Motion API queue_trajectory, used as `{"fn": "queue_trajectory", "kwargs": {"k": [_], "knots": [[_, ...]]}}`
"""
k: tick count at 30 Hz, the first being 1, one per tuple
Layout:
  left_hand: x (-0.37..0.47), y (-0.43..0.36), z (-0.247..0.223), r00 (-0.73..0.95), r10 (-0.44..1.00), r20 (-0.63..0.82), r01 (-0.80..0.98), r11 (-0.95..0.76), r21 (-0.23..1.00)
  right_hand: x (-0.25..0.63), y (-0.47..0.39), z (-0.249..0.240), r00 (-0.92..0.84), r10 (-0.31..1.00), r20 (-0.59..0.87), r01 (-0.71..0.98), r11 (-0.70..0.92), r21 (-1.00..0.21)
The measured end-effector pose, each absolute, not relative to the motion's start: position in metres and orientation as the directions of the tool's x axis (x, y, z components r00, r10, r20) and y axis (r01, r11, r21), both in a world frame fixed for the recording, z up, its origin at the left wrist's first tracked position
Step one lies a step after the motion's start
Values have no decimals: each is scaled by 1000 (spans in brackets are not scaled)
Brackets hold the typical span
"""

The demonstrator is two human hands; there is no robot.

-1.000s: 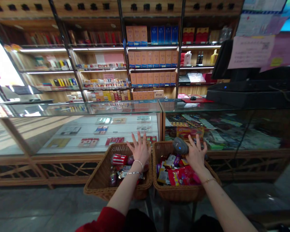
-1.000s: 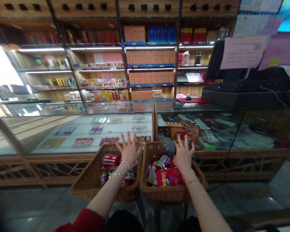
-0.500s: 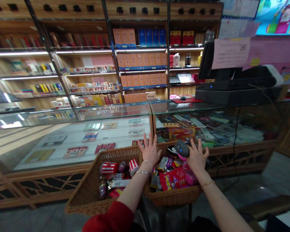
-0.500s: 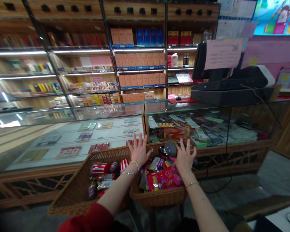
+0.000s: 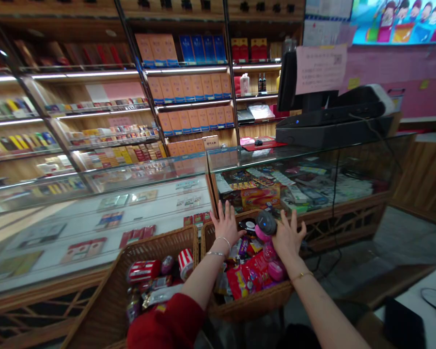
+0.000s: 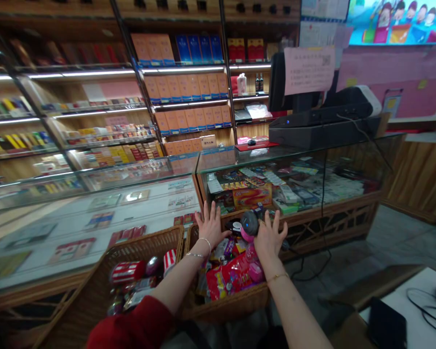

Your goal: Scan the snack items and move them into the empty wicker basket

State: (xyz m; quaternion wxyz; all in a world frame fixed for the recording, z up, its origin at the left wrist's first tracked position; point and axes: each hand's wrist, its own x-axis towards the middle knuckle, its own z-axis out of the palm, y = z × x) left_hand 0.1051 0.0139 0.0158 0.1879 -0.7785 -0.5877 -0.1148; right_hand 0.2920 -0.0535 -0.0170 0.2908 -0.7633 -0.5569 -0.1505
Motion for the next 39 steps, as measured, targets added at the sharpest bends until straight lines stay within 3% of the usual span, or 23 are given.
{"fn": "queue_trajectory", "kwargs": {"k": [8, 25, 30, 39], "knots": [[126, 21, -7, 299, 915, 273, 952, -267, -146, 295, -53, -19, 358, 767, 533, 924, -209, -320], [132, 21, -23, 253, 918, 304, 967, -237, -91, 291, -57, -14, 366, 773, 519, 916, -201, -346], [132, 22, -17, 245, 938, 244, 969, -245, -31, 291, -59, -14, 368, 768, 524, 915, -199, -351], [107, 25, 16, 298, 917, 263, 954, -290, -70, 290, -58, -15, 368, 763, 532, 912, -184, -367]]}}
